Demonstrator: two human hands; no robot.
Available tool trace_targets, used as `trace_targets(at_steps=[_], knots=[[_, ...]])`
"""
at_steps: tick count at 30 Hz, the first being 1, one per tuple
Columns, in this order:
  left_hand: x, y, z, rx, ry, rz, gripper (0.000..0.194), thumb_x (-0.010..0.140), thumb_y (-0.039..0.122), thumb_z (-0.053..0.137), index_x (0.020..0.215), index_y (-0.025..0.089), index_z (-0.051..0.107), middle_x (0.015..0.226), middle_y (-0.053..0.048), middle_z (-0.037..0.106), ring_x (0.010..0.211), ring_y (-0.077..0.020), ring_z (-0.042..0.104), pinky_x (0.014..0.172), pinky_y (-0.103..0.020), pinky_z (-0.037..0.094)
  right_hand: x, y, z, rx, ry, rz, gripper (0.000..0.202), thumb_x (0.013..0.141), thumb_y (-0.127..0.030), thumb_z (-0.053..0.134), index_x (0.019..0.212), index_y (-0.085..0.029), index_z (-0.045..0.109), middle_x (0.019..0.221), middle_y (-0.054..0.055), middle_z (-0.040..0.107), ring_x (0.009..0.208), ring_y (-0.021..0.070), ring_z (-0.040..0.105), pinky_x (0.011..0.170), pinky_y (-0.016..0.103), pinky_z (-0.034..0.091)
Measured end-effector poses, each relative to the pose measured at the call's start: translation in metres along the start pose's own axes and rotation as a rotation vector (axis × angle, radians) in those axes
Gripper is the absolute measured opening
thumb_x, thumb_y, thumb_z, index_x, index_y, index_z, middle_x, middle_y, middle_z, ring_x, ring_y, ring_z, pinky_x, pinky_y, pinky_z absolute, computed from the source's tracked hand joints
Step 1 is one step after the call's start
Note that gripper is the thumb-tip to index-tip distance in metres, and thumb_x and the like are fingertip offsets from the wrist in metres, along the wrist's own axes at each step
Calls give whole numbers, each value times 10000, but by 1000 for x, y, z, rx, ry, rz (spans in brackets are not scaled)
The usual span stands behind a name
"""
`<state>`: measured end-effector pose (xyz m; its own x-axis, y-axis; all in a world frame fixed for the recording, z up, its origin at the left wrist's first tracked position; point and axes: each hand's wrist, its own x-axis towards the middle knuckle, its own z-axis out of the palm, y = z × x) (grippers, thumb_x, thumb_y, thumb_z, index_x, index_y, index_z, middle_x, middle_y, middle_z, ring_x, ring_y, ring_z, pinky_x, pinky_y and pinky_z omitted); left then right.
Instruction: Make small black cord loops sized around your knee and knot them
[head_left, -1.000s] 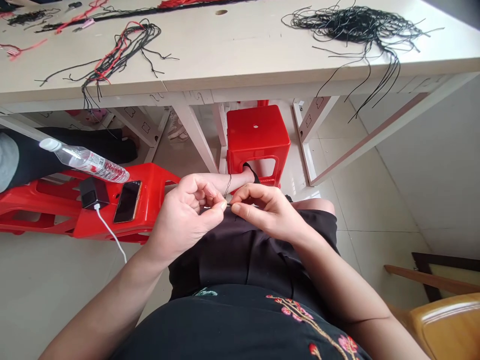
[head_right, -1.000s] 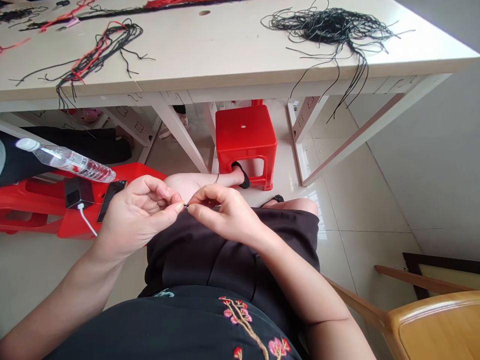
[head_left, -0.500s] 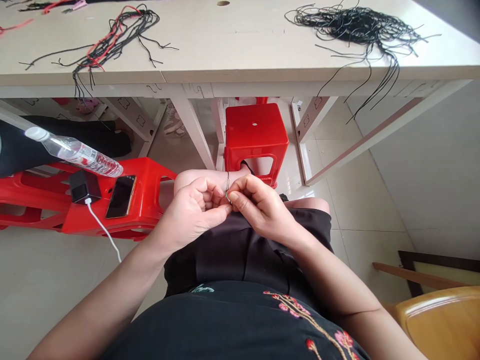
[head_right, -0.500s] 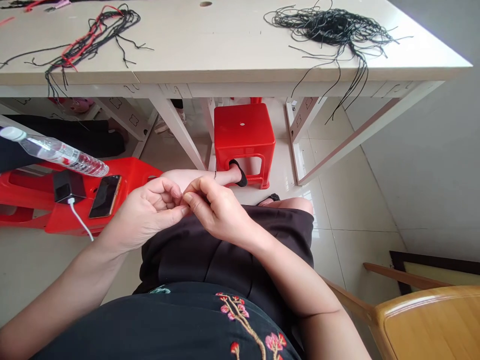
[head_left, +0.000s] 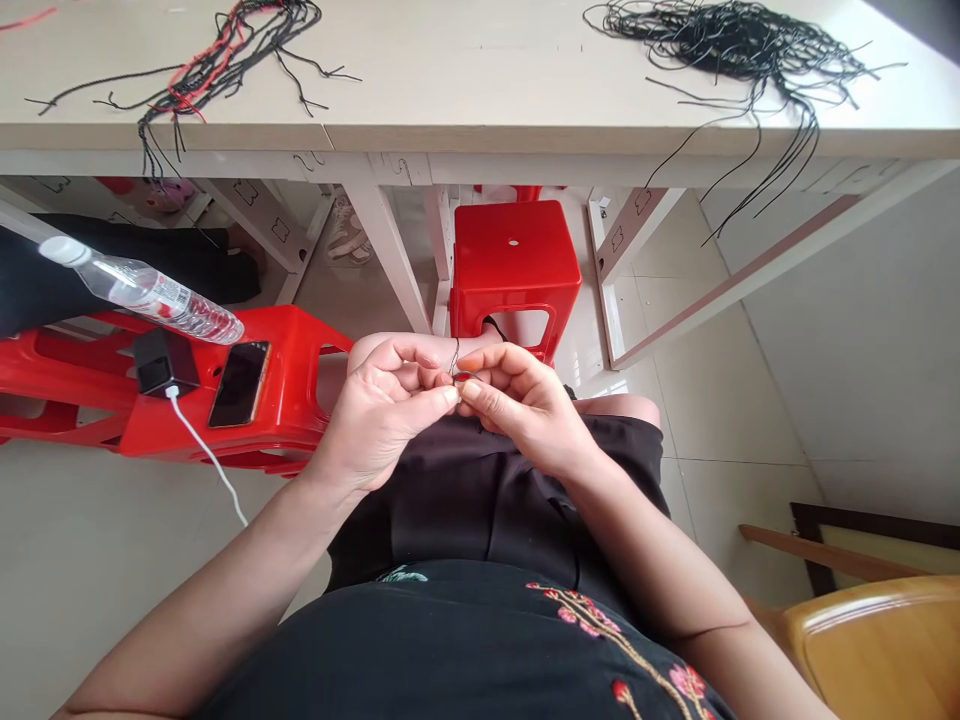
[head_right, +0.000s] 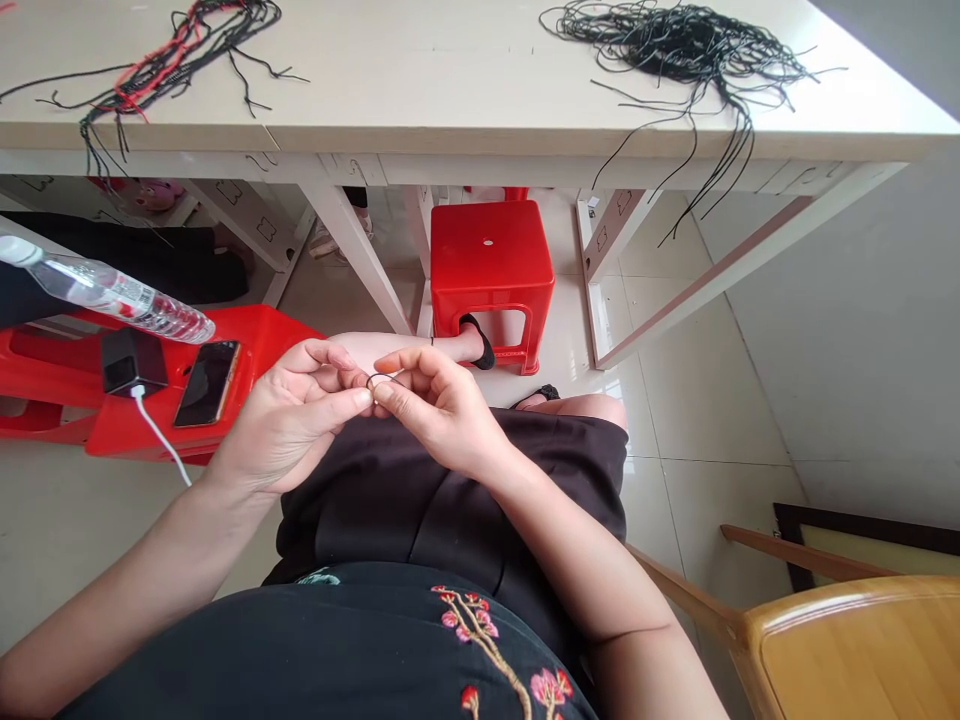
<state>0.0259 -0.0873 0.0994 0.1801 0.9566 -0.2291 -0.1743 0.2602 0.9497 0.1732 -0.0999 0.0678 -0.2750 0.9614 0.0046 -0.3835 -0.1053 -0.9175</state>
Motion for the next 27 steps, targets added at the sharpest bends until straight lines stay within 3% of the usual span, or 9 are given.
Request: trace_targets(at_steps=[4,9,15,18,22,24,27], knots=[[1,0,-3,-83,-8,-135,267,560,98,754,723,192,564,624,42,588,599,-100,591,599,-244,517,-1,0,0,3,-16,-40,390,744,-428,707,968,-223,462,669,-50,557,692,117,619,691,279,530],[-1,-1,-4,-225,-11,-345,226,601,91,725,723,190,563,669,16,616,626,-100,612,610,-228,509,-4,-1,2,20,-79,-100,329,797,-362,664,990,-235,430,671,-51,554,682,121,619,696,299,537],[-4,0,-1,-356,11,-430,255,596,72,725,732,194,548,677,13,635,601,-91,619,593,-207,511,-8,-3,4,-31,-98,-146,288,820,-310,634,998,-232,422,702,-47,545,666,106,602,642,265,529],[-4,1,-1,-277,2,-372,280,603,104,752,741,195,525,665,15,636,609,-100,622,584,-209,510,-8,-1,1,-121,-86,-158,312,823,-332,626,1048,-221,441,701,-43,548,663,107,601,643,264,525],[-3,5,-1,-45,58,-121,346,553,121,790,678,182,474,625,39,608,552,-75,583,537,-183,478,-7,-2,-18,-347,-1,-136,262,839,-341,608,1042,-181,562,679,-24,585,627,95,593,606,242,506],[-2,9,-3,30,94,-28,353,526,121,798,669,173,479,636,41,605,539,-63,575,532,-177,475,-7,-3,-39,-427,66,-116,225,833,-361,611,945,-166,625,692,-7,614,620,92,600,609,241,510],[1,14,-9,76,99,13,341,526,128,794,669,166,487,640,37,601,529,-63,577,524,-180,478,-12,-1,-86,-536,170,-84,268,785,-412,652,884,-164,667,763,19,650,635,111,612,597,264,525]])
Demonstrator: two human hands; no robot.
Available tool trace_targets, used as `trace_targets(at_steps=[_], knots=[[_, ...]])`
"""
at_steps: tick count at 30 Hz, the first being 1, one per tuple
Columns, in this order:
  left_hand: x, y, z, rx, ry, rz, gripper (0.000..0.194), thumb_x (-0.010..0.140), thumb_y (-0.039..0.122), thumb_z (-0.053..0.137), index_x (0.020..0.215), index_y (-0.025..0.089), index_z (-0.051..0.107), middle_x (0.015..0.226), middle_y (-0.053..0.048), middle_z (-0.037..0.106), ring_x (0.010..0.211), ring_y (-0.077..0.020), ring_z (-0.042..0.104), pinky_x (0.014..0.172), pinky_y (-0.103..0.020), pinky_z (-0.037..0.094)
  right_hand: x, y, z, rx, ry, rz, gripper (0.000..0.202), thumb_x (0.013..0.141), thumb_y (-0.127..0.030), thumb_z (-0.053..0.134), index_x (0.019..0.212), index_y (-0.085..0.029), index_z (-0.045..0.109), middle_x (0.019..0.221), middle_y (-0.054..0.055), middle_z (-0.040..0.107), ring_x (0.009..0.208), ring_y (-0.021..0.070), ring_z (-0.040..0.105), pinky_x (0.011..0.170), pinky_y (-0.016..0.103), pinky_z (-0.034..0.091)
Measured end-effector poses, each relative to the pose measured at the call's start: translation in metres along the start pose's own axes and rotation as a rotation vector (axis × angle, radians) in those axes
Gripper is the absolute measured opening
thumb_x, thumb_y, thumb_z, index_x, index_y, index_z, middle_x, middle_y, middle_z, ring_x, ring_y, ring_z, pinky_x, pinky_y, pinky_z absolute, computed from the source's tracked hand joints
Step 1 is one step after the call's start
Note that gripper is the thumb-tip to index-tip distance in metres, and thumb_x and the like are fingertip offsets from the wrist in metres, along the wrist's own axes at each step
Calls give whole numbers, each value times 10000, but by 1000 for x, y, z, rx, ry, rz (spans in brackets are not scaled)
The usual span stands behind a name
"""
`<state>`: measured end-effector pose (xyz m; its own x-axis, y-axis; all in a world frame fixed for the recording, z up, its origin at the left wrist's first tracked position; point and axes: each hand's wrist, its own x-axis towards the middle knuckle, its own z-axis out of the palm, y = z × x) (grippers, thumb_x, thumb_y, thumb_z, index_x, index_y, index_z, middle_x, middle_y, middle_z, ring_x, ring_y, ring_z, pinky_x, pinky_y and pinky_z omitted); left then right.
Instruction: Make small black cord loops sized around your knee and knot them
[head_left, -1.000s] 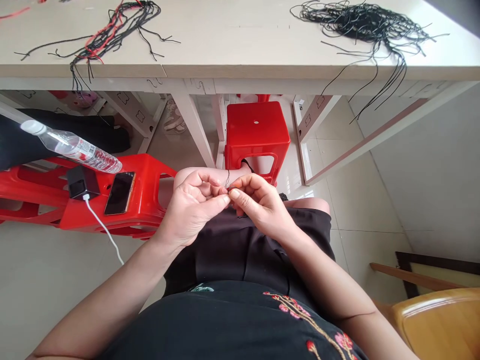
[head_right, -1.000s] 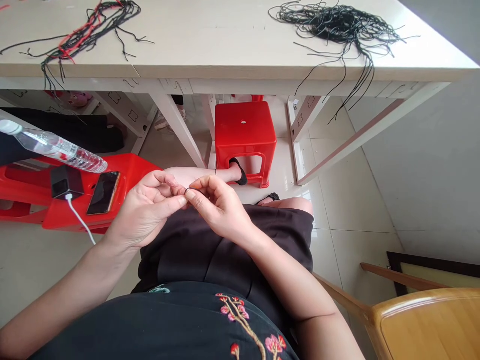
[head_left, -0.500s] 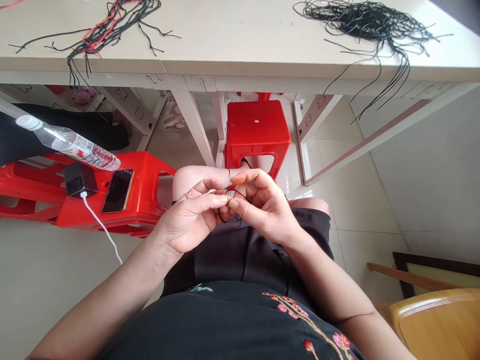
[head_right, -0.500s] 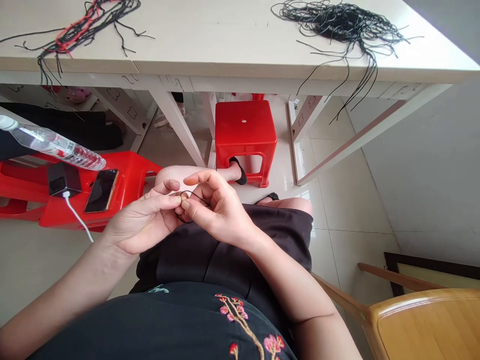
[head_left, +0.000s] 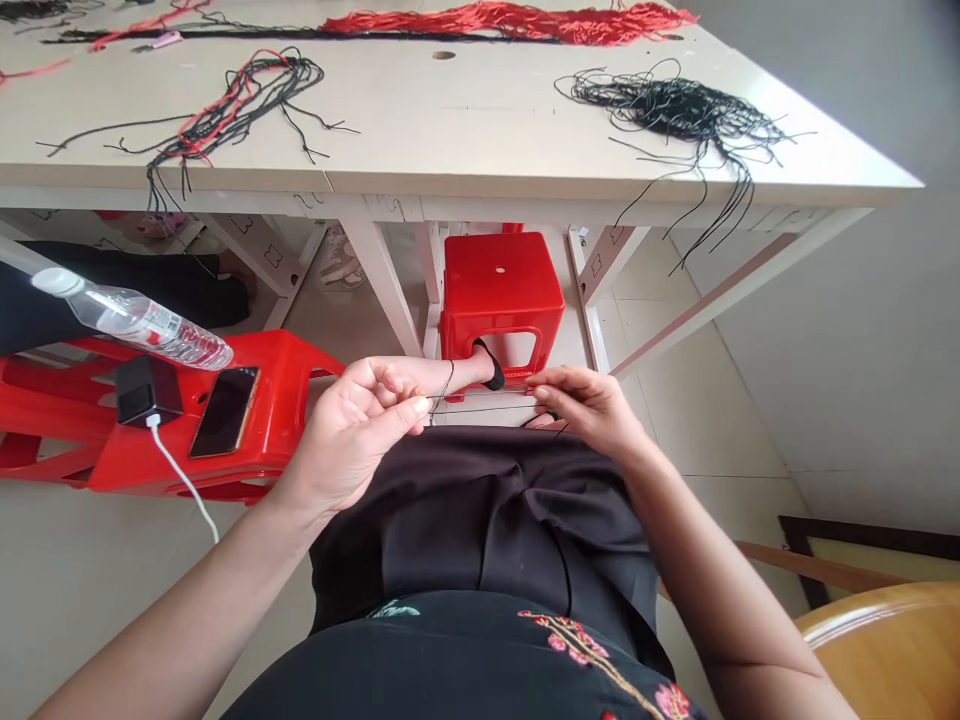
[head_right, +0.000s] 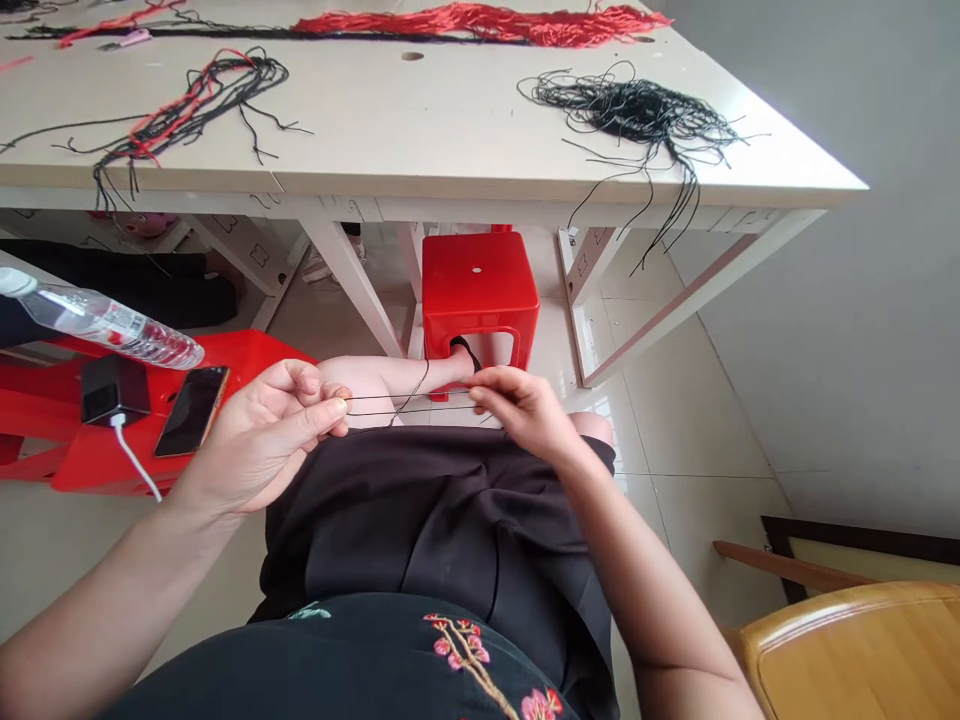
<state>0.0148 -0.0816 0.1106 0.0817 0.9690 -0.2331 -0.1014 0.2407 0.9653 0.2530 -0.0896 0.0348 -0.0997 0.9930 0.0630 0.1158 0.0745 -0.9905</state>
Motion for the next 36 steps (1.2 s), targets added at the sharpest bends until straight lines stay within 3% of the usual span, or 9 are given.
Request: trace_targets(at_steps=[5,8,11,14,16,19,24,28,36], knots=[[9,7,-2,-28,3,-32,365,516,127,788,673,174,463,609,49,598,474,-71,565,480,-195,464,-6,56,-78,-328,233,124,283,784,-399,617,912,-157,687,731,49,674,687,166,637,741,342,523],[16,14,10,-21,25,-37,364,498,115,786,662,171,466,600,50,596,470,-66,556,472,-187,449,-15,63,-91,-612,494,246,229,771,-350,601,830,-147,692,750,95,690,736,216,638,803,401,491],[19,19,29,-4,28,9,346,500,105,777,661,170,477,622,46,602,487,-55,547,494,-183,452,-30,35,-49,-503,559,105,245,838,-353,545,896,-158,680,862,109,697,761,207,640,774,379,502],[17,21,46,40,-2,98,313,534,105,757,667,176,483,635,44,603,518,-53,549,530,-185,463,-39,-1,24,-165,177,-212,274,888,-324,515,1117,-206,608,862,54,681,765,158,634,727,303,520],[13,20,54,94,-15,179,293,557,107,750,663,179,487,641,43,600,567,-63,571,562,-183,475,-38,-14,66,-18,-75,-386,494,906,-303,485,1381,-225,375,848,31,655,703,132,599,682,269,522],[7,18,58,148,-28,260,280,582,119,749,661,187,490,648,44,592,630,-86,603,617,-203,506,-30,-11,97,8,7,-457,677,928,-276,431,1491,-216,61,834,27,612,687,133,566,668,267,514],[3,14,55,109,-20,186,287,572,140,768,646,183,495,661,37,613,619,-84,595,623,-216,509,-23,-4,90,-169,275,-569,732,911,-203,438,1501,-227,5,823,38,576,727,166,558,697,315,519],[0,13,54,91,-69,82,294,548,129,782,621,170,500,591,60,566,505,-43,512,510,-176,439,-13,-17,69,-183,449,-571,554,859,-214,540,1390,-235,386,1104,120,581,1043,223,541,934,421,457],[9,10,41,30,40,43,334,514,132,784,654,178,484,618,44,609,465,-40,484,453,-172,390,-19,-4,60,481,85,126,327,805,-464,620,928,-161,619,621,-15,605,462,77,485,456,223,430]])
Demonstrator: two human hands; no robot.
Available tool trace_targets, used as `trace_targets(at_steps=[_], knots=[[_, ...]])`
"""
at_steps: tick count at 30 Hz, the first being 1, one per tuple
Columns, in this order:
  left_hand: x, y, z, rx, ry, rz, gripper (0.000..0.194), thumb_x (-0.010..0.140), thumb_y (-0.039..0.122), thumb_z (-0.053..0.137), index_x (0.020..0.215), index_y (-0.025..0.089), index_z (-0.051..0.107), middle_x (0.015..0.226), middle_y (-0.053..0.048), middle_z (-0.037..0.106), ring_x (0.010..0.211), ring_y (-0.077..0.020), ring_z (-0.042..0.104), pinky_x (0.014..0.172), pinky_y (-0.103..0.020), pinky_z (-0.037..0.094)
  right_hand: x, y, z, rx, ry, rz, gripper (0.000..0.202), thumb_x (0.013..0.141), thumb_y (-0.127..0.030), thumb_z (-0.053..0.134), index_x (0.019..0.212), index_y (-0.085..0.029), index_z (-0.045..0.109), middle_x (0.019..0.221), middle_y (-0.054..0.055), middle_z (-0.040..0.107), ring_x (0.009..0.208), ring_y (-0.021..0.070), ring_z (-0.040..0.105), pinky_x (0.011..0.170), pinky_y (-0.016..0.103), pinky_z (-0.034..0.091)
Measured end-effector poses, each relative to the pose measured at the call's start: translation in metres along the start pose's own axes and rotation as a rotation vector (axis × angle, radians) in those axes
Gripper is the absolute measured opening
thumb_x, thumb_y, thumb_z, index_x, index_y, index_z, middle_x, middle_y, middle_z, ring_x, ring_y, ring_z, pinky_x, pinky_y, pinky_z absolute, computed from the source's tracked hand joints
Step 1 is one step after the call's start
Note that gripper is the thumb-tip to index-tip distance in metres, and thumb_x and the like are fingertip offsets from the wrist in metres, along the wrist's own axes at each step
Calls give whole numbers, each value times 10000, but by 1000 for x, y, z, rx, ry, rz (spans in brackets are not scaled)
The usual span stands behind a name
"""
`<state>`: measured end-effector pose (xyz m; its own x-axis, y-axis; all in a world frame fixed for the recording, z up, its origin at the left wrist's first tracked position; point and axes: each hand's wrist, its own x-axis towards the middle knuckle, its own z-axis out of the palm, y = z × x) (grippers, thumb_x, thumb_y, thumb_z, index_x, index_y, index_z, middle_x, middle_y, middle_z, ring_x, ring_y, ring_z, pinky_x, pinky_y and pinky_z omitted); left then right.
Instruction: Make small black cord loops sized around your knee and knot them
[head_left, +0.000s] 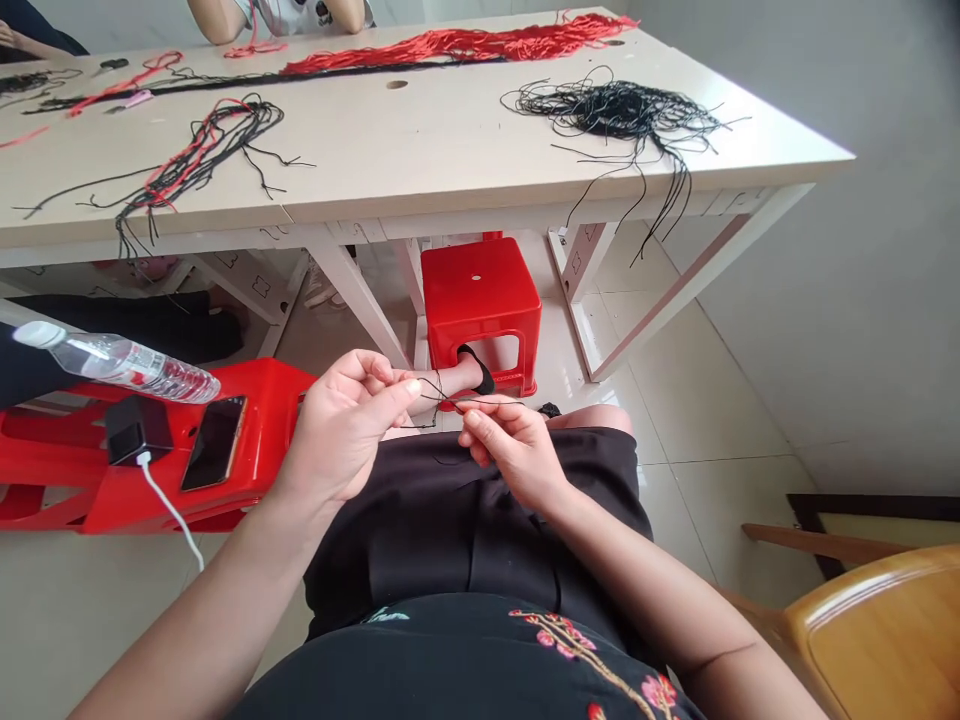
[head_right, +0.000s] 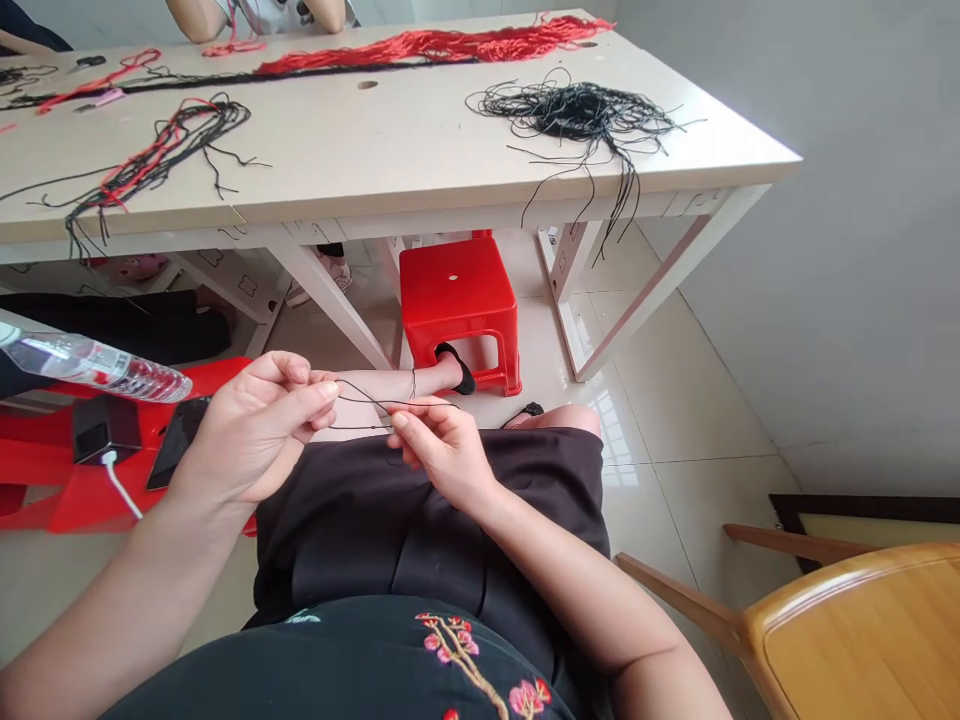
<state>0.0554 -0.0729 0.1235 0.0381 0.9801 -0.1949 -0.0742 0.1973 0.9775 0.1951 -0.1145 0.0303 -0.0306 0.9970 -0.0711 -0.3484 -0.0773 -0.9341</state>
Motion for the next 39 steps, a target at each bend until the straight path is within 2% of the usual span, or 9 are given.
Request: trace_targets(at_steps=[2,5,8,11,13,22,27,33,39], knots=[[5,-4,-5,-3,25,16,317,533,134,766,665,178,481,643,39,618,456,-32,472,460,-174,390,-11,7,-4,-138,36,-12,273,817,-427,617,886,-163,625,640,2,623,513,94,530,483,223,446],[10,-14,-9,33,57,58,290,564,139,743,676,183,479,647,44,608,455,-33,468,464,-177,384,-23,5,-7,-553,-11,-278,155,858,-306,577,862,-169,648,734,42,647,670,134,599,628,259,505],[12,-26,-9,97,81,137,263,579,134,725,670,189,484,649,48,604,535,-58,534,524,-181,423,-26,-11,-5,-869,-139,-555,146,885,-244,537,892,-169,662,785,56,622,697,134,577,645,261,503],[11,-34,-7,148,59,185,234,579,136,726,676,190,520,652,52,596,616,-80,576,582,-189,448,-18,-35,1,-900,-297,-641,137,895,-233,529,887,-164,646,771,44,598,701,121,556,618,232,486],[10,-35,-6,151,24,168,224,576,146,735,686,187,544,635,55,581,604,-78,565,573,-191,443,-9,-46,5,-819,-337,-645,106,882,-213,547,847,-154,628,755,34,600,704,112,552,633,223,479],[2,-19,-1,0,-91,-38,277,542,148,774,700,162,548,582,45,583,515,-61,530,480,-171,396,19,-50,2,-508,-158,-379,138,841,-273,593,784,-148,607,686,-8,584,575,69,474,529,195,407],[3,-16,-5,-26,-111,-106,275,553,143,769,711,161,544,572,55,564,470,-45,484,432,-158,357,18,-59,-5,-582,-211,-340,182,856,-315,592,780,-151,603,654,-20,571,561,62,441,538,191,389],[6,-12,-10,-37,-99,-62,263,568,127,755,719,167,544,594,49,565,474,-41,461,430,-161,344,-4,-63,-12,-599,-266,-292,126,876,-293,574,879,-166,575,744,-7,585,634,72,513,577,188,432],[7,-7,-8,-35,-38,-2,259,550,114,743,704,169,543,600,51,545,476,-43,454,430,-174,331,-21,-47,-7,-1044,-71,-539,99,888,-207,536,922,-152,610,772,46,596,706,130,557,638,244,476]])
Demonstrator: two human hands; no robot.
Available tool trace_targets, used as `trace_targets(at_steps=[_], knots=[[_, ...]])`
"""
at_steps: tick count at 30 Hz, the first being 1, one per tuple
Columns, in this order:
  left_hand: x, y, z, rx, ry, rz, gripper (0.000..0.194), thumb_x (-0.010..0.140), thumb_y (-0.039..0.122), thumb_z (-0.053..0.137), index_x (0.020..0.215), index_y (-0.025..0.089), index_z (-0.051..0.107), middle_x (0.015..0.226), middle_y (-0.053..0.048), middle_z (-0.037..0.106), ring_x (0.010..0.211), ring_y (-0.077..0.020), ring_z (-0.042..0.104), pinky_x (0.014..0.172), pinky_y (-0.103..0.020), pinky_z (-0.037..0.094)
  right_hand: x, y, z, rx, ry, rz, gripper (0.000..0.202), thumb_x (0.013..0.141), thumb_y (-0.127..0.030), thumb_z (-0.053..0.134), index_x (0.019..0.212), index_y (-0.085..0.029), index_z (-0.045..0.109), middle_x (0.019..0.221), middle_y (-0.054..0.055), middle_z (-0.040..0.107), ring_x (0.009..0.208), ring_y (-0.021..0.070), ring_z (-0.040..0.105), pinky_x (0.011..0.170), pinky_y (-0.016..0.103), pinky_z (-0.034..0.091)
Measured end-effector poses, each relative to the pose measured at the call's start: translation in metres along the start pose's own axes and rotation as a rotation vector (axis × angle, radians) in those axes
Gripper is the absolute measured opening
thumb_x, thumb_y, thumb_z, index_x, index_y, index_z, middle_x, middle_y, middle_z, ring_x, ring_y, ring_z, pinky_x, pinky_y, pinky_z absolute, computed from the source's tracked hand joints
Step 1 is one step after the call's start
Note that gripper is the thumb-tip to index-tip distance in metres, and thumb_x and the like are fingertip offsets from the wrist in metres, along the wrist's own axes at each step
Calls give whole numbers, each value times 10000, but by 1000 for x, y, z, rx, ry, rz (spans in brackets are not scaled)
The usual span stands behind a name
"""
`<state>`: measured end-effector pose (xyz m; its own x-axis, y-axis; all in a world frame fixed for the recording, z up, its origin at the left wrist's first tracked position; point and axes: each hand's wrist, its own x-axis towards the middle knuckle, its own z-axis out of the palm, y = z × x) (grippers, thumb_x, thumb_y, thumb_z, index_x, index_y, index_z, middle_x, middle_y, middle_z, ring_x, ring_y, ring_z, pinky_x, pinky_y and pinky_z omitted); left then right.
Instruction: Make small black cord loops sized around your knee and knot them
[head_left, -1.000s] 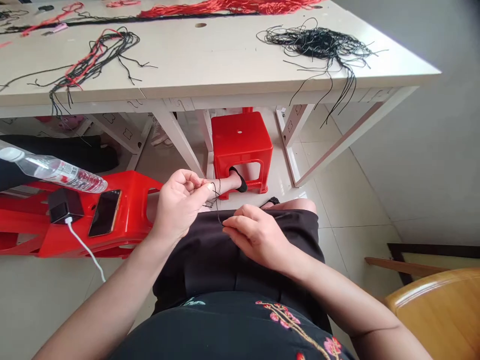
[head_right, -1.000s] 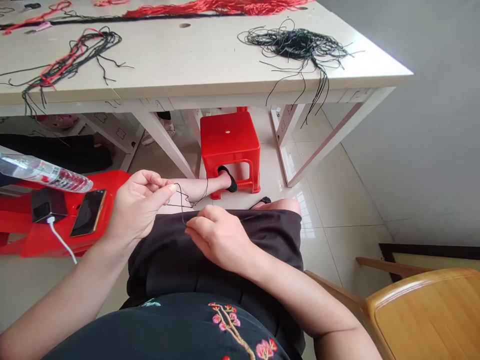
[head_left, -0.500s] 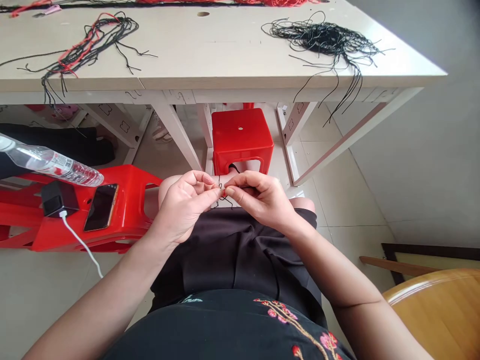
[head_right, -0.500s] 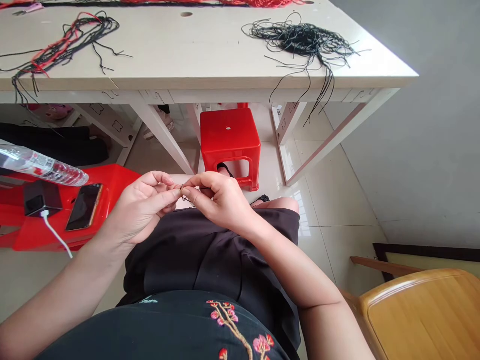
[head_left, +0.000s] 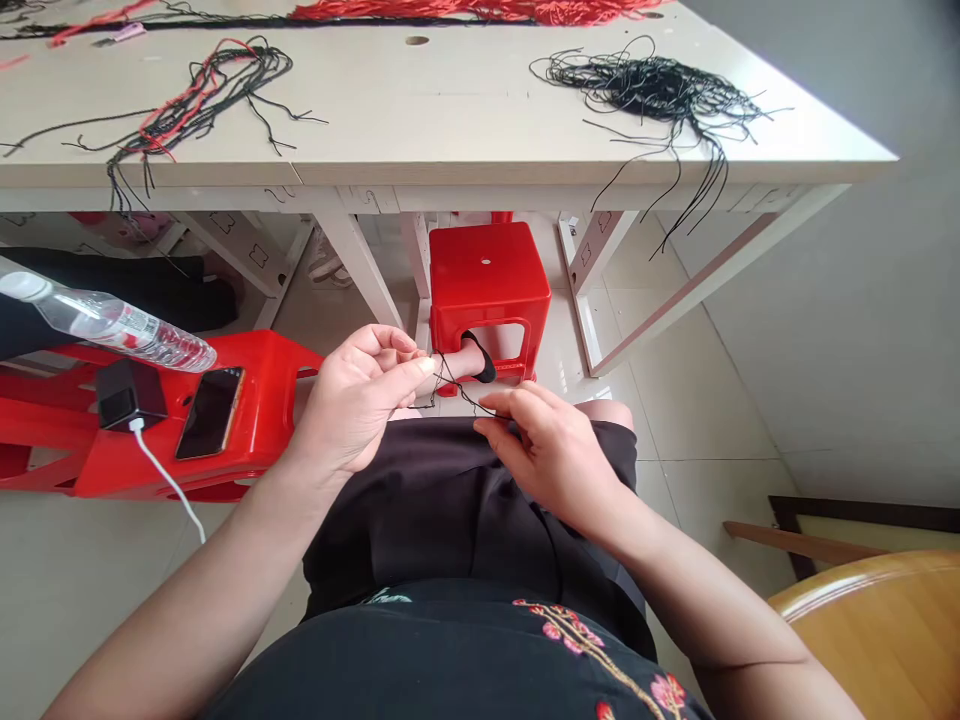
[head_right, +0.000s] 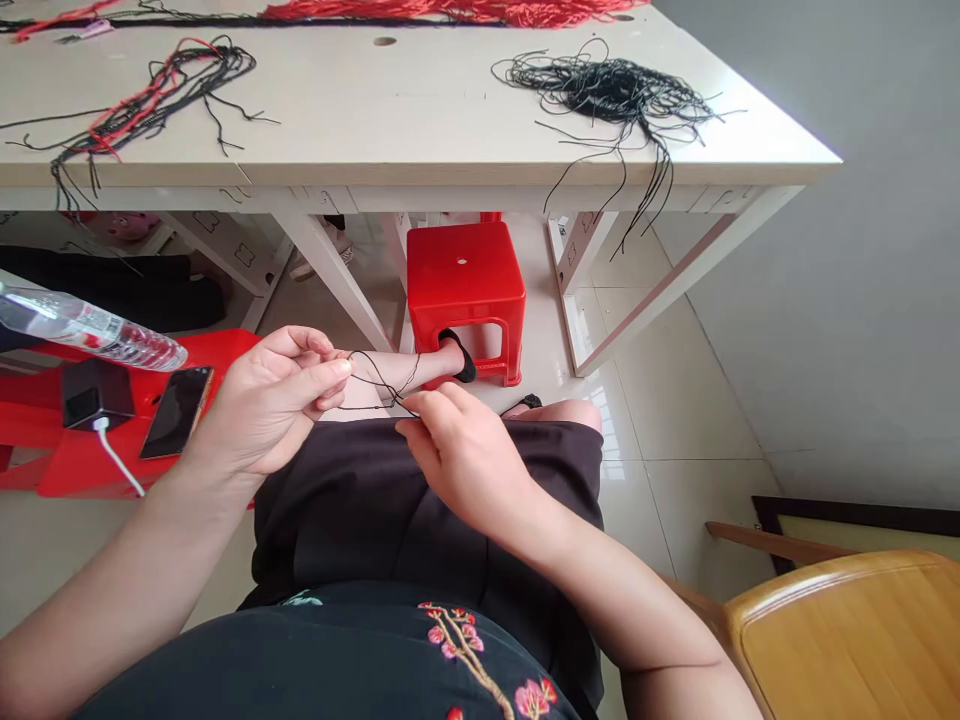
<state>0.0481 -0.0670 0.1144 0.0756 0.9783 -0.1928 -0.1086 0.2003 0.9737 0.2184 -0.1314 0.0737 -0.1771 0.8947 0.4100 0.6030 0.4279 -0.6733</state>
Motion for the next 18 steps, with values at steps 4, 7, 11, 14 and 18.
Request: trace_targets(at_steps=[4,7,11,14,18], knots=[[2,-2,2,58,28,64,244,554,119,736,691,172,541,622,38,575,498,-53,480,458,-190,363,3,-8,-2,-70,-147,-92,215,941,-202,425,842,-140,606,798,78,587,723,147,566,644,260,487],[3,-7,2,124,31,126,221,585,138,730,704,175,548,630,32,596,526,-67,517,501,-202,409,8,-15,-11,50,-318,-150,189,946,-213,422,837,-155,565,795,49,585,697,126,553,642,247,484],[4,-10,1,168,35,161,204,607,154,728,717,177,556,639,35,601,563,-75,553,549,-205,447,11,-18,-15,175,-302,-171,129,925,-176,452,1018,-156,538,835,33,615,733,118,572,655,241,483],[2,-8,2,171,43,155,199,606,151,724,706,176,555,630,39,594,547,-67,544,538,-194,439,8,-13,-10,50,-151,-161,238,914,-229,506,1142,-167,534,842,45,626,734,134,578,656,257,485],[-1,-4,3,140,42,143,197,604,143,723,700,176,554,629,36,600,520,-59,524,504,-186,420,4,-5,-1,-208,25,-122,156,925,-225,476,954,-171,619,697,34,597,650,135,558,601,246,452]])
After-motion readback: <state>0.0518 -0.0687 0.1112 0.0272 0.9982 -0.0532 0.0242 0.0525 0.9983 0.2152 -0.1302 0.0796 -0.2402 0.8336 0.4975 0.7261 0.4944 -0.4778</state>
